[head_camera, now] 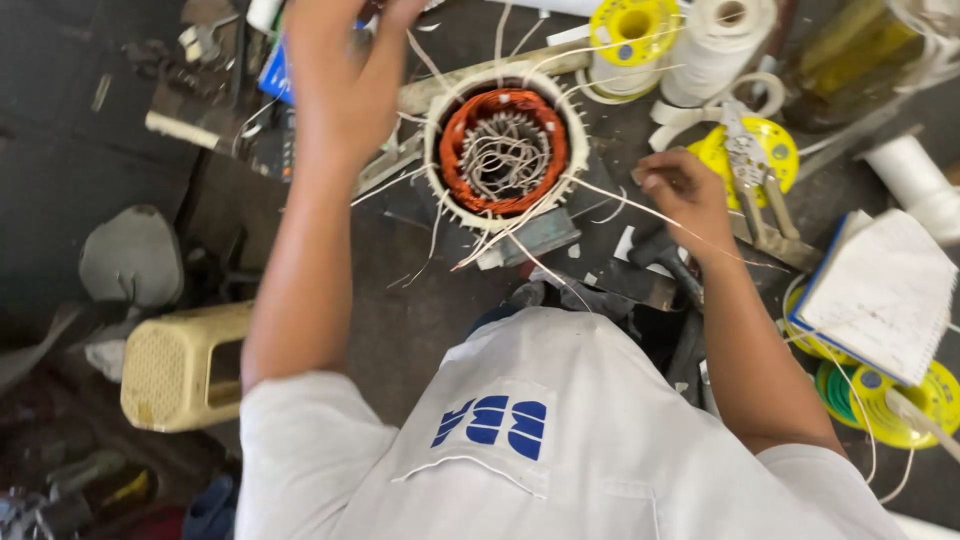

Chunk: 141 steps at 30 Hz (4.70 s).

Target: Repairing an electric motor stator by winding and securing copper wires using pliers.

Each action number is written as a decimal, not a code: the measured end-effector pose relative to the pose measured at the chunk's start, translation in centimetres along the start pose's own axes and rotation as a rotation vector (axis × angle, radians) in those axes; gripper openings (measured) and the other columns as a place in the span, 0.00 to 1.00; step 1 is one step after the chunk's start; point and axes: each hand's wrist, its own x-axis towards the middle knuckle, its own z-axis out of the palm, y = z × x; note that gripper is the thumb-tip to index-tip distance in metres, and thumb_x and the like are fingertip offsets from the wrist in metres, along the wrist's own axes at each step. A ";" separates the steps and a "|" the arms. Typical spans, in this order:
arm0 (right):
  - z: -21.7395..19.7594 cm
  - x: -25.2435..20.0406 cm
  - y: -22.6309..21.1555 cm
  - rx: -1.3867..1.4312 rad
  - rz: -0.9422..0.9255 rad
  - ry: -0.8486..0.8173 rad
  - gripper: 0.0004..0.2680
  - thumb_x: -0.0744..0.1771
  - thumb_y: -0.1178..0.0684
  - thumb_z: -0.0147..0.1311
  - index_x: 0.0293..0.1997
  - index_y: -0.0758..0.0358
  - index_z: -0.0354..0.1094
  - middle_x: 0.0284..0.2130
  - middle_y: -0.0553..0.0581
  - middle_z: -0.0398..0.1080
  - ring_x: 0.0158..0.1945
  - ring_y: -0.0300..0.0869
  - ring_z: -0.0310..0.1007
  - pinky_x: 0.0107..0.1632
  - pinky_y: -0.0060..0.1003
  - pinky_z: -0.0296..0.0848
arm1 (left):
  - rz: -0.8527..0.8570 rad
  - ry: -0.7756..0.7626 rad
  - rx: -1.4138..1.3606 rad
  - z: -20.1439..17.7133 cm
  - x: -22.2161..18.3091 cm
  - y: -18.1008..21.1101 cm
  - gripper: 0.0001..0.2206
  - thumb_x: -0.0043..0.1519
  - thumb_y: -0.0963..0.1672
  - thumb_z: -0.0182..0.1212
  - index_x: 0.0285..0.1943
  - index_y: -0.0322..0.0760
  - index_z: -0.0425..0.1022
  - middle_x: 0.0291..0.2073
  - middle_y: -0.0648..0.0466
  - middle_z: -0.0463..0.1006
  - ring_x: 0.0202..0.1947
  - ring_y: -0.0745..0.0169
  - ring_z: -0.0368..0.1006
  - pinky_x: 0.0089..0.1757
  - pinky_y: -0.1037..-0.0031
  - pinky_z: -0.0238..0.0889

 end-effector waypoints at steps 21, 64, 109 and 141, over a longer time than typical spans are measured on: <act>14.0 -2.2 -10.6 0.055 0.149 0.085 0.31 0.63 0.68 0.58 0.74 0.61 0.46 0.68 0.73 0.51 0.68 0.73 0.49 0.65 0.67 0.55 | -0.415 -0.787 -0.527 -0.3 -22.0 0.0 0.39 0.66 0.51 0.53 0.75 0.16 0.40 0.70 0.18 0.44 0.72 0.22 0.40 0.68 0.45 0.35; 19.4 -23.4 -3.7 -0.254 0.270 -0.093 0.10 0.67 0.59 0.52 0.53 0.64 0.71 0.50 0.58 0.75 0.46 0.41 0.78 0.51 0.35 0.76 | 0.056 -0.222 0.270 -18.2 -4.4 -13.0 0.05 0.67 0.36 0.60 0.43 0.34 0.81 0.33 0.51 0.79 0.34 0.58 0.73 0.35 0.69 0.66; 16.9 -12.6 -31.3 -0.514 -0.270 -0.267 0.08 0.64 0.58 0.54 0.44 0.69 0.72 0.37 0.59 0.78 0.40 0.42 0.82 0.48 0.31 0.81 | -0.581 -0.394 -0.460 -4.2 -12.6 -16.8 0.25 0.66 0.55 0.46 0.66 0.42 0.69 0.61 0.48 0.67 0.63 0.48 0.67 0.58 0.60 0.65; 14.8 -1.1 -24.1 -0.445 -0.086 -0.362 0.11 0.66 0.58 0.55 0.52 0.69 0.71 0.43 0.61 0.77 0.41 0.41 0.80 0.48 0.31 0.80 | -0.672 -0.480 -0.633 -4.0 -9.1 -15.6 0.14 0.63 0.45 0.61 0.58 0.42 0.73 0.48 0.56 0.76 0.43 0.66 0.73 0.42 0.75 0.73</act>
